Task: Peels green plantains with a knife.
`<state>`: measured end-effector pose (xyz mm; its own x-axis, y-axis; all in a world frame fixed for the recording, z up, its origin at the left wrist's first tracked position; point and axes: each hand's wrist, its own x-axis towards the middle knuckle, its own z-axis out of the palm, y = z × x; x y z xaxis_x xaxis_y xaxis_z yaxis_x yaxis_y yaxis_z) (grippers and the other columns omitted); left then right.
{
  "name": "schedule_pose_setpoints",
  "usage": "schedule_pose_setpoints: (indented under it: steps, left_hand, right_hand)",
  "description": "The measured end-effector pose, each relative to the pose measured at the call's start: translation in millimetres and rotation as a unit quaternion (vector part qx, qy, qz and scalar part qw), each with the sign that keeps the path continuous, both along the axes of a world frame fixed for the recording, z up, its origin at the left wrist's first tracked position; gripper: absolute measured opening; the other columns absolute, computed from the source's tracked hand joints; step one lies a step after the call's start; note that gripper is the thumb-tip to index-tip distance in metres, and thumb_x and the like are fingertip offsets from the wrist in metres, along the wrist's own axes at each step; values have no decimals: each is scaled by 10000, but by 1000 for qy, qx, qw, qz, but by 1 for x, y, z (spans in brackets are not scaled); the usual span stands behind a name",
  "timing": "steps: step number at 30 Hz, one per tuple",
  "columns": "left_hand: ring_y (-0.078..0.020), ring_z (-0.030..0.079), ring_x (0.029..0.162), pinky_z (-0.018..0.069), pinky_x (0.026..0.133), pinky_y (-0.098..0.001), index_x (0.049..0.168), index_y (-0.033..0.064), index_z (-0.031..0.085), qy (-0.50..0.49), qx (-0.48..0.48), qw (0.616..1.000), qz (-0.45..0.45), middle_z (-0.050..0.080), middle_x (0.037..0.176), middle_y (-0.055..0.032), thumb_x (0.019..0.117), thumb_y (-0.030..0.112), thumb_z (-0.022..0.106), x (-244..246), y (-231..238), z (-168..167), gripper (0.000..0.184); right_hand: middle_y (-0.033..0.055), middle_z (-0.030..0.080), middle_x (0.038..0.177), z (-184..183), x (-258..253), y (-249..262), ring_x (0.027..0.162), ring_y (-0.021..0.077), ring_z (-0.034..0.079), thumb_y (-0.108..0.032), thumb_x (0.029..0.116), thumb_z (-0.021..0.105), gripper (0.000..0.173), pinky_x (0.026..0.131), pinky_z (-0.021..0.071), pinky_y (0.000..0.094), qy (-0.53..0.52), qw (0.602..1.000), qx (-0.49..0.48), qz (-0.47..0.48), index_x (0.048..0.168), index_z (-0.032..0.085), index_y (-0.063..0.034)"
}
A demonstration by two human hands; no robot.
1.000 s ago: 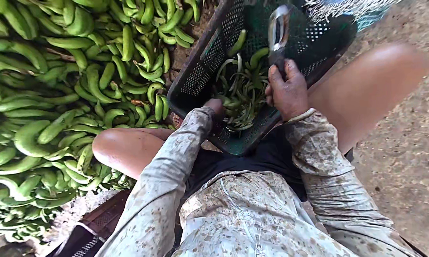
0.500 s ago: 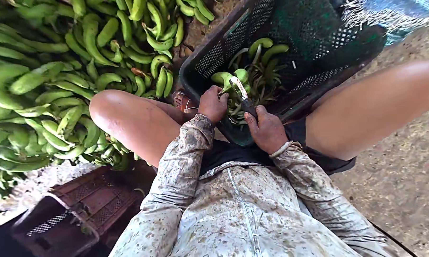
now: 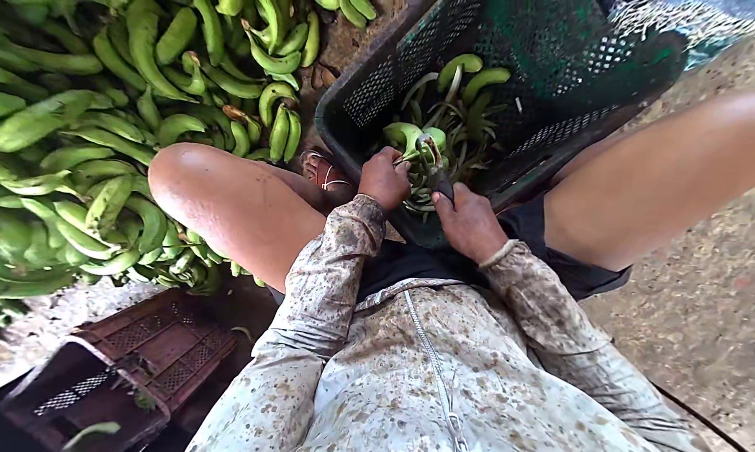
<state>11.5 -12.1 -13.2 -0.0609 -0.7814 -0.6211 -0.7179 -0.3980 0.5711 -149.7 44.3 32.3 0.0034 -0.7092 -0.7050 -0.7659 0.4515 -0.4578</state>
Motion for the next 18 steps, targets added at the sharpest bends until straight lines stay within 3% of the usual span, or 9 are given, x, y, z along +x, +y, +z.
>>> schedule_pose_setpoints:
  steps: [4,7,11,15,18]
  left_hand:
    - [-320,665,1077,502,971,-529,1267,11,621,20,2,1000,7,681,1154,-201,1059,242,527,-1,2,-9,325]
    - [-278,676,1028,525,938,-504,1261,28,645,60,-1,997,50,690,1143,-170,1054,246,545,4,0,-14,317]
    - [-218,686,846,580,789,-434,1229,21,656,131,1,986,103,695,1058,-145,1053,235,553,2,-2,-24,295]
    - [-141,616,643,545,601,-315,1148,12,670,184,9,968,172,672,881,-101,1047,219,563,3,5,-25,254]
    - [-136,609,623,538,575,-299,1132,10,677,199,20,961,193,672,869,-97,1043,196,577,3,5,-22,229]
  right_hand:
    - [206,659,975,-16,4,-9,933,361,680,-393,1103,437,425,826,532,565,3,1000,4,-17,1171,583,0]
    - [190,646,942,-8,5,-3,898,353,677,-393,1107,428,406,793,537,555,-1,1000,-5,-12,1161,562,-14]
    - [209,669,947,-18,6,3,904,376,695,-381,1104,437,419,805,549,580,0,999,-36,-29,1207,556,7]
    - [206,670,951,-26,9,1,912,379,701,-398,1104,421,426,801,556,580,-1,999,-45,-16,1220,539,-6]
    - [207,670,930,-21,9,10,889,386,701,-400,1107,420,428,788,556,581,2,999,-39,-9,1228,529,-5]
